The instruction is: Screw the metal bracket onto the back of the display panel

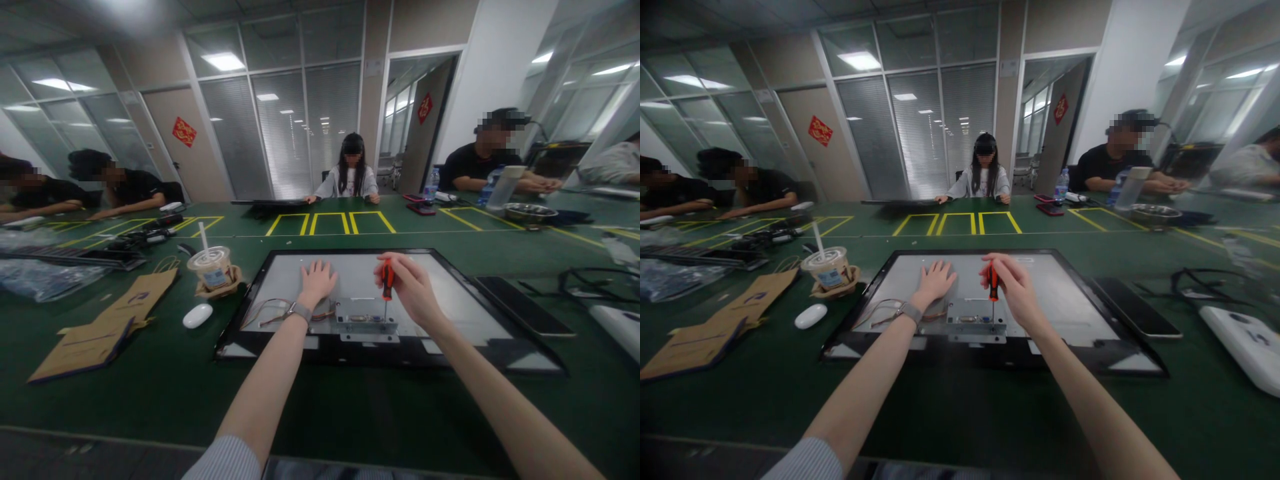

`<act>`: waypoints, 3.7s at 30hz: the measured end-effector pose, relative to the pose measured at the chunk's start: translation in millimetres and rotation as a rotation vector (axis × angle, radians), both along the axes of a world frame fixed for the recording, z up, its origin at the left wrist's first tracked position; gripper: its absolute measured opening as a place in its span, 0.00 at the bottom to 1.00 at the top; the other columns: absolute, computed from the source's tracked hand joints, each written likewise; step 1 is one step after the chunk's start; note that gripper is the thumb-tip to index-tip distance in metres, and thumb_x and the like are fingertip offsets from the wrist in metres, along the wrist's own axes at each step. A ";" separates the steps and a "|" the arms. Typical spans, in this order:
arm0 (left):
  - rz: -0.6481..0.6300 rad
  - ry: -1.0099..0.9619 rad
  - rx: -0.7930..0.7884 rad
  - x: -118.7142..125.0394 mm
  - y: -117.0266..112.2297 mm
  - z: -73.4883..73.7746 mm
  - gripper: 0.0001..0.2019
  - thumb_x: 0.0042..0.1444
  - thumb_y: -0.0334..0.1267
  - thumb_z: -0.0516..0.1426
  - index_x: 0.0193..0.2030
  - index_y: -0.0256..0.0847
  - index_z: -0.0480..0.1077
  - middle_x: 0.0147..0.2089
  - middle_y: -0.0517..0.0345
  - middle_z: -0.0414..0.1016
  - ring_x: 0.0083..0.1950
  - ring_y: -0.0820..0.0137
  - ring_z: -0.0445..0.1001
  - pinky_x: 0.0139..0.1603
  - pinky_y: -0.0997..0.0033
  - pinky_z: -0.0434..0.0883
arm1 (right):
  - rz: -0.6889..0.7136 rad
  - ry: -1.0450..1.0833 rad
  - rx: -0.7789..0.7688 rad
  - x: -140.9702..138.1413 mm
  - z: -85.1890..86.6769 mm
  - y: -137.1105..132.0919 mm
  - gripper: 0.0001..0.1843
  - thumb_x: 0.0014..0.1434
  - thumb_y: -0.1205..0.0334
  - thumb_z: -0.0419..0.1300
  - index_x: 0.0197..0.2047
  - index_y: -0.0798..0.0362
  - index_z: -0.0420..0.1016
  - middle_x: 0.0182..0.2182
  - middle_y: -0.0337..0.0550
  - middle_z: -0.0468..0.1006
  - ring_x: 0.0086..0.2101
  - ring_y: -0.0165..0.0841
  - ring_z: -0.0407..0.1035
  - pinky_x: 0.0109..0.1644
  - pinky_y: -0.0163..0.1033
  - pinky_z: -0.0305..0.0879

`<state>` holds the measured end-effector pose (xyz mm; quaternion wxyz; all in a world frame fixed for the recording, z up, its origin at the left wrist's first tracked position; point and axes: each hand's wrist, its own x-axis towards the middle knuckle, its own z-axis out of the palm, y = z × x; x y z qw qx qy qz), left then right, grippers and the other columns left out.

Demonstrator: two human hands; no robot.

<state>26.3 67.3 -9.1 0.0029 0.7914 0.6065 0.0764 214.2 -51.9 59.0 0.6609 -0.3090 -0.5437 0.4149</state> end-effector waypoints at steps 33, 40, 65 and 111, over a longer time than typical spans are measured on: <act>-0.006 -0.009 -0.006 -1.2 4.5 -4.8 0.29 0.66 0.51 0.38 0.70 0.41 0.54 0.73 0.45 0.50 0.73 0.52 0.48 0.69 0.35 0.46 | -0.281 -0.277 0.242 -3.9 0.9 -5.7 0.01 0.55 0.61 0.65 0.32 0.46 0.77 0.29 0.39 0.71 0.31 0.34 0.66 0.36 0.41 0.64; -0.008 -0.006 -0.010 -1.3 4.7 -4.3 0.29 0.66 0.51 0.38 0.70 0.41 0.54 0.73 0.44 0.50 0.73 0.52 0.48 0.68 0.35 0.47 | -0.223 -0.183 0.188 8.0 -8.2 4.4 0.07 0.62 0.56 0.60 0.35 0.46 0.79 0.35 0.40 0.71 0.33 0.32 0.66 0.36 0.39 0.64; -0.006 0.003 -0.002 -0.5 2.9 -2.4 0.29 0.66 0.49 0.39 0.69 0.38 0.54 0.73 0.43 0.51 0.73 0.52 0.49 0.68 0.34 0.48 | -0.040 -0.151 0.132 -2.6 -2.8 -2.2 0.11 0.64 0.51 0.56 0.35 0.48 0.73 0.30 0.38 0.72 0.32 0.32 0.67 0.35 0.38 0.64; 0.001 0.004 0.006 -1.1 4.1 -4.9 0.29 0.66 0.51 0.38 0.69 0.41 0.55 0.73 0.44 0.50 0.73 0.53 0.49 0.69 0.36 0.47 | -0.093 -0.060 0.071 -1.9 1.0 -3.4 0.14 0.56 0.47 0.65 0.28 0.48 0.75 0.27 0.38 0.72 0.31 0.32 0.67 0.34 0.37 0.65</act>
